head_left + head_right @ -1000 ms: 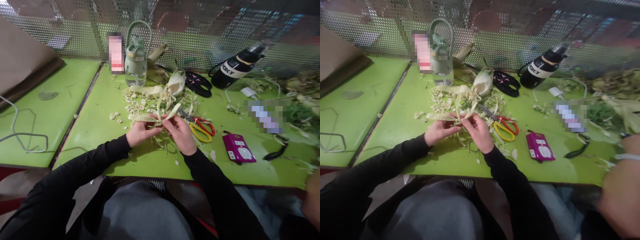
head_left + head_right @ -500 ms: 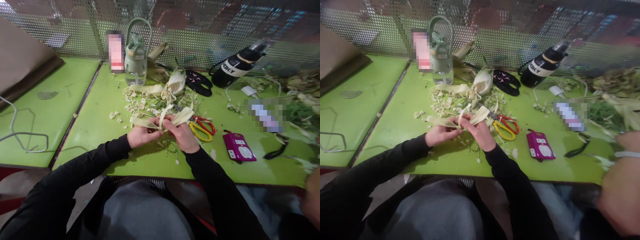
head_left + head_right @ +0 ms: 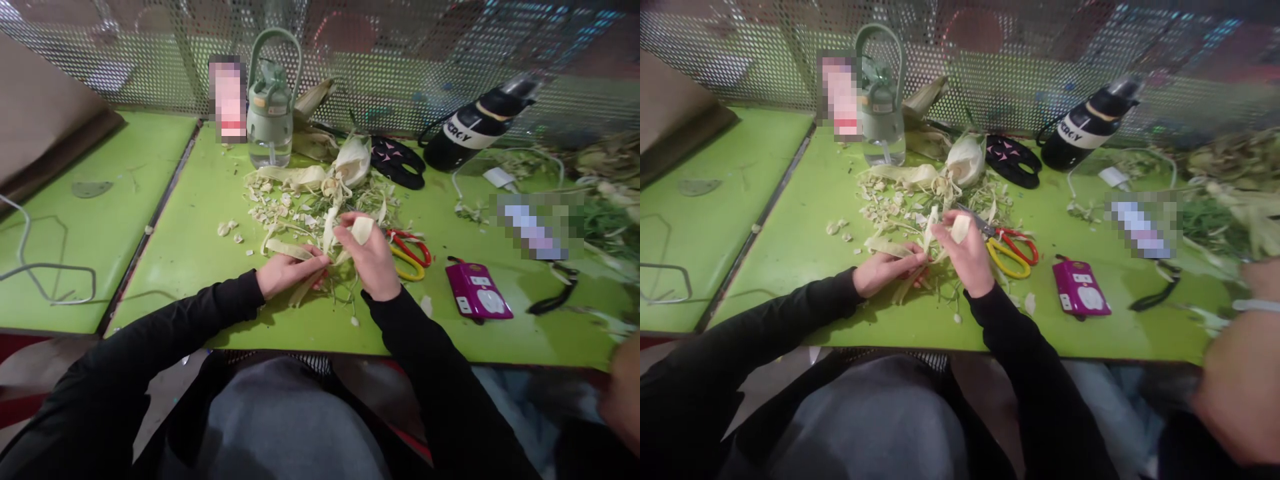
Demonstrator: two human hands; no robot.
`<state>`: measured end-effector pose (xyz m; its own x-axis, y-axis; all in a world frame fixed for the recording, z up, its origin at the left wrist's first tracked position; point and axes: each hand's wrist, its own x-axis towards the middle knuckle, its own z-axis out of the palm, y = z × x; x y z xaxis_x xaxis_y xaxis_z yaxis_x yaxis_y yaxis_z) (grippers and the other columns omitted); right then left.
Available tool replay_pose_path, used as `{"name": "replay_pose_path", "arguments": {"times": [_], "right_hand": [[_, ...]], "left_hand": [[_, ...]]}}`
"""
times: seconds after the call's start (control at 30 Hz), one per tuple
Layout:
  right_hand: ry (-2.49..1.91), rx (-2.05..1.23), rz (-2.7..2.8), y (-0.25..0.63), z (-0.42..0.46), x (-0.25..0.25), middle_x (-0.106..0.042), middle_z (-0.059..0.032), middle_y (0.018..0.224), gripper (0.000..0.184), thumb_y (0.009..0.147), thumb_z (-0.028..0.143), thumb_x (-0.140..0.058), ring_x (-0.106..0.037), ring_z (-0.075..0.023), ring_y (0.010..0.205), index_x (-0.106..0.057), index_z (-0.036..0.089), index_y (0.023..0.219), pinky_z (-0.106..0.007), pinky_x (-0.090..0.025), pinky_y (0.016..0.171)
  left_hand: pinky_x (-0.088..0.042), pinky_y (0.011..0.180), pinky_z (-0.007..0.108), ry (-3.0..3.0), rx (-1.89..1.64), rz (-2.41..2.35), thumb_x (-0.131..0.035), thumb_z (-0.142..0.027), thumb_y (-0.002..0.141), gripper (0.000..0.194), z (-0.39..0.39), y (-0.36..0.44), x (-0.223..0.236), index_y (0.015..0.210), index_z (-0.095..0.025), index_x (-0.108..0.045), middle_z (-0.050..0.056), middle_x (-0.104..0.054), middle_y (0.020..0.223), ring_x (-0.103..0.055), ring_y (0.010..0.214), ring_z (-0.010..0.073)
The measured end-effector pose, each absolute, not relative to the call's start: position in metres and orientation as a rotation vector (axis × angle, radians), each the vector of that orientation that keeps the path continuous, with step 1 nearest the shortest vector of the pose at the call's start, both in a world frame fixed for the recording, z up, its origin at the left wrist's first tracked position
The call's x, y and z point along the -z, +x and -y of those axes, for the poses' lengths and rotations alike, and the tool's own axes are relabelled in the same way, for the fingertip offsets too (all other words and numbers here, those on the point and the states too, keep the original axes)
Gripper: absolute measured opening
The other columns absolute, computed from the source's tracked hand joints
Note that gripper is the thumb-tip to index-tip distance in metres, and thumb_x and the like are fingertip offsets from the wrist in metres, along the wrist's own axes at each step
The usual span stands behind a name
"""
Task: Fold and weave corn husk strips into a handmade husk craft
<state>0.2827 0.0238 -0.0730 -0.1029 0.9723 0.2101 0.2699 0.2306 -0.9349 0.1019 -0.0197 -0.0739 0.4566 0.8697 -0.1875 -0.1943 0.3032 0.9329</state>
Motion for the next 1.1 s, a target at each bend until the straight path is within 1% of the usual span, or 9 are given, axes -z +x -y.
{"name": "replay_pose_path", "arguments": {"times": [0.07, 0.1, 0.2, 0.27, 0.37, 0.5, 0.6, 0.9, 1.1], "right_hand": [[-1.14, -0.567, 1.695, 0.285, -0.026, 0.067, -0.063, -0.0107, 0.126, 0.058, 0.084, 0.063, -0.069, -0.062, -0.0261, 0.102, -0.061, 0.025, 0.127, -0.047, -0.054, 0.086], [-1.08, -0.42, 1.8, 0.284, -0.025, 0.064, -0.061, -0.0107, 0.132, 0.056, 0.086, 0.064, -0.066, -0.06, -0.0286, 0.112, -0.061, 0.027, 0.128, -0.052, -0.05, 0.095], [-0.904, -0.31, 2.18, 0.278, -0.018, 0.058, -0.069, -0.0063, 0.125, 0.033, 0.09, 0.056, -0.065, -0.053, -0.0312, 0.126, -0.073, 0.028, 0.107, -0.059, -0.039, 0.108], [-0.862, -0.429, 2.284, 0.274, -0.013, 0.056, -0.074, -0.0048, 0.113, 0.019, 0.091, 0.044, -0.068, -0.056, -0.0292, 0.119, -0.075, 0.027, 0.092, -0.055, -0.042, 0.105], [-0.915, -0.625, 2.149, 0.274, -0.012, 0.055, -0.075, -0.0034, 0.097, 0.012, 0.092, 0.032, -0.068, -0.062, -0.0247, 0.102, -0.071, 0.024, 0.083, -0.046, -0.047, 0.096], [-1.009, -0.93, 1.863, 0.277, -0.017, 0.056, -0.07, -0.0014, 0.09, 0.012, 0.089, 0.033, -0.07, -0.063, -0.02, 0.088, -0.068, 0.022, 0.085, -0.039, -0.049, 0.088], [-1.01, -1.114, 1.783, 0.276, -0.017, 0.055, -0.069, 0.0002, 0.088, 0.014, 0.088, 0.036, -0.071, -0.063, -0.0178, 0.082, -0.068, 0.022, 0.084, -0.036, -0.05, 0.083], [-1.021, -0.979, 1.813, 0.268, -0.013, 0.057, -0.072, -0.0015, 0.089, 0.026, 0.089, 0.048, -0.07, -0.064, -0.0197, 0.09, -0.07, 0.023, 0.082, -0.036, -0.048, 0.089], [-1.122, -0.835, 2.134, 0.279, -0.015, 0.043, -0.073, -0.0053, 0.089, 0.043, 0.1, 0.056, -0.048, -0.065, -0.0202, 0.083, -0.069, 0.02, 0.09, -0.033, -0.045, 0.077]], "left_hand": [[-0.054, 0.063, 0.024, 1.083, -0.804, -0.812, -0.072, -0.037, 0.084, 0.028, 0.019, 0.101, 0.077, 0.092, -0.016, -0.055, -0.002, -0.062, 0.071, -0.06, 0.062, 0.0089], [-0.053, 0.062, 0.024, 1.161, -0.804, -0.822, -0.071, -0.034, 0.084, 0.025, 0.018, 0.101, 0.079, 0.091, -0.016, -0.056, -0.003, -0.061, 0.068, -0.059, 0.06, 0.0091], [-0.05, 0.063, 0.025, 1.449, -0.848, -0.866, -0.067, -0.025, 0.084, 0.013, 0.015, 0.1, 0.084, 0.081, -0.016, -0.058, -0.002, -0.06, 0.066, -0.058, 0.062, 0.0108], [-0.048, 0.062, 0.025, 1.557, -0.85, -0.906, -0.065, -0.023, 0.083, 0.014, 0.014, 0.1, 0.086, 0.073, -0.016, -0.057, -0.001, -0.06, 0.066, -0.057, 0.063, 0.0115], [-0.044, 0.057, 0.024, 1.54, -0.703, -0.97, -0.061, -0.029, 0.088, 0.02, 0.015, 0.099, 0.083, 0.073, -0.015, -0.06, 0.0, -0.06, 0.062, -0.054, 0.057, 0.0111], [-0.048, 0.062, 0.024, 1.409, -0.636, -0.952, -0.059, -0.027, 0.088, 0.018, 0.017, 0.097, 0.07, 0.079, -0.013, -0.064, 0.002, -0.066, 0.067, -0.06, 0.06, 0.0115], [-0.051, 0.066, 0.024, 1.349, -0.663, -0.929, -0.055, -0.033, 0.092, 0.03, 0.018, 0.097, 0.062, 0.07, -0.013, -0.063, 0.002, -0.065, 0.065, -0.062, 0.061, 0.0112], [-0.044, 0.056, 0.019, 1.183, -0.543, -0.895, -0.062, -0.033, 0.093, 0.033, 0.028, 0.106, 0.072, 0.07, -0.01, -0.069, 0.002, -0.067, 0.064, -0.055, 0.054, 0.0072], [-0.057, 0.069, 0.024, 0.865, -0.69, -0.798, -0.07, -0.042, 0.09, 0.032, 0.023, 0.102, 0.066, 0.092, -0.011, -0.067, 0.006, -0.073, 0.077, -0.068, 0.067, 0.0112]]}}
